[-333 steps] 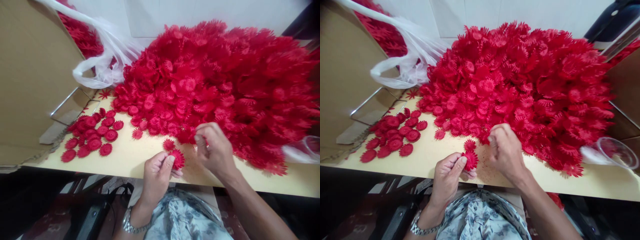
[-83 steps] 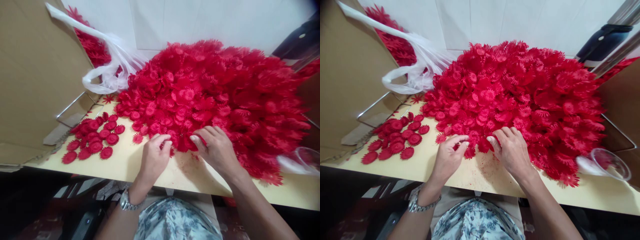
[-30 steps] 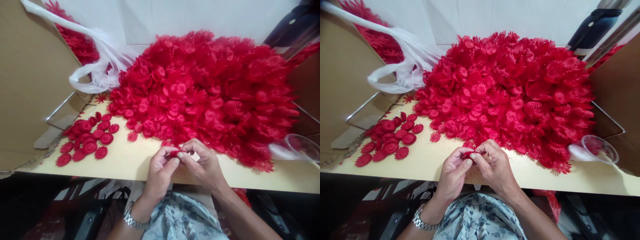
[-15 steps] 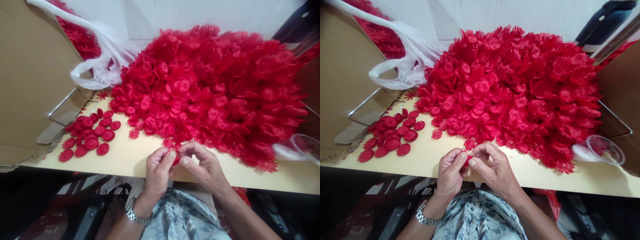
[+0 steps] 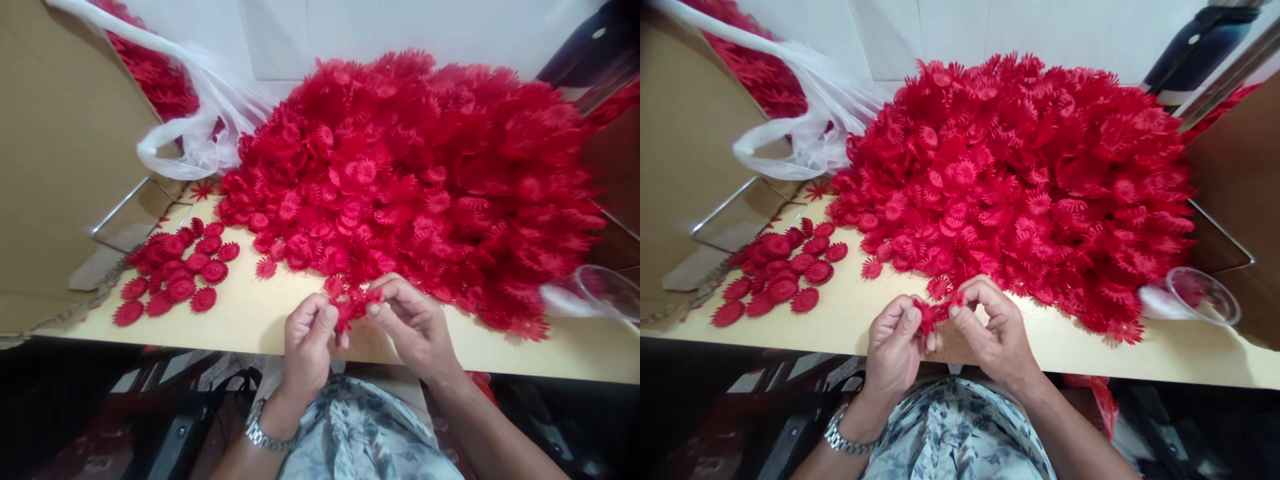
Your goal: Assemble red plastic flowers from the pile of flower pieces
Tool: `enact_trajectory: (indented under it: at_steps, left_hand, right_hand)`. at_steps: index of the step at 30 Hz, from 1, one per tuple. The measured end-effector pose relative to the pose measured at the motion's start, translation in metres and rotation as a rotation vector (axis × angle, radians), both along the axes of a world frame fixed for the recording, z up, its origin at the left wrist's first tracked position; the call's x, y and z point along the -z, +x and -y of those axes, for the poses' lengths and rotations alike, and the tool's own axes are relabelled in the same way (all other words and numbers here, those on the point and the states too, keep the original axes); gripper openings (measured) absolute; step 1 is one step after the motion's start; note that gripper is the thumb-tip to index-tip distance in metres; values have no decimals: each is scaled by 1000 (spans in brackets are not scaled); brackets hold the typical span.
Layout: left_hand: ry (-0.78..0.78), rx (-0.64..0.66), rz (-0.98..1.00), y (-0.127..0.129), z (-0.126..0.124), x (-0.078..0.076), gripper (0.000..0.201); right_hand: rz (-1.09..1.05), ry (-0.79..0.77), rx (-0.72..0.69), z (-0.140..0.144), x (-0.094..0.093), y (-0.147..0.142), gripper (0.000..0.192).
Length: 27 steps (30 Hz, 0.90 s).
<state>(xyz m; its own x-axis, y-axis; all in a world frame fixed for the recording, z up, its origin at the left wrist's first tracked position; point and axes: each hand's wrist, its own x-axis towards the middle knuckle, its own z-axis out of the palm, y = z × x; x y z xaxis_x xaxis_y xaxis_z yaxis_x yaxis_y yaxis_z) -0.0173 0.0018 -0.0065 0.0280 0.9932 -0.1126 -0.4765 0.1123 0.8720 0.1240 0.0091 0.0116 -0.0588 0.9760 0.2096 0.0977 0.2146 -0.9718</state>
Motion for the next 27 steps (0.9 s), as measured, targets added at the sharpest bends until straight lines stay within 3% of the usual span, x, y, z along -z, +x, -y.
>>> enact_trajectory:
  at_steps: [2, 4, 10, 12, 15, 18, 20, 23, 27]
  left_hand:
    - [-17, -106, 49, -2, -2, -3, 28]
    - [-15, -117, 56, -4, -5, -5, 25]
    - [-97, -65, 93, -3, -13, -9, 15]
    - [-120, -72, 81, -2, -14, -10, 15]
    - [-103, -79, 0, 0, -13, -8, 18]
    - [-53, -49, -61, 3, -10, -4, 23]
    - [-41, -33, -69, 4, -8, -1, 29]
    - [-36, -21, -92, 4, -7, 2, 33]
    - [-53, -25, -104, 0, -7, 0, 27]
  right_hand:
    - [-84, 64, 173, -3, 5, 5, 6]
    - [-32, 113, 287, -11, 6, 13, 4]
    - [853, 477, 443, -46, -15, 38, 17]
    - [927, 483, 393, -48, -22, 36, 24]
    - [678, 320, 171, -36, -24, 19, 22]
    - [352, 5, -132, -22, -17, -3, 17]
    - [110, -172, -255, -18, -12, -13, 20]
    - [-123, -239, -286, -16, -6, -17, 23]
    - [-54, -150, -205, -15, -4, -13, 21]
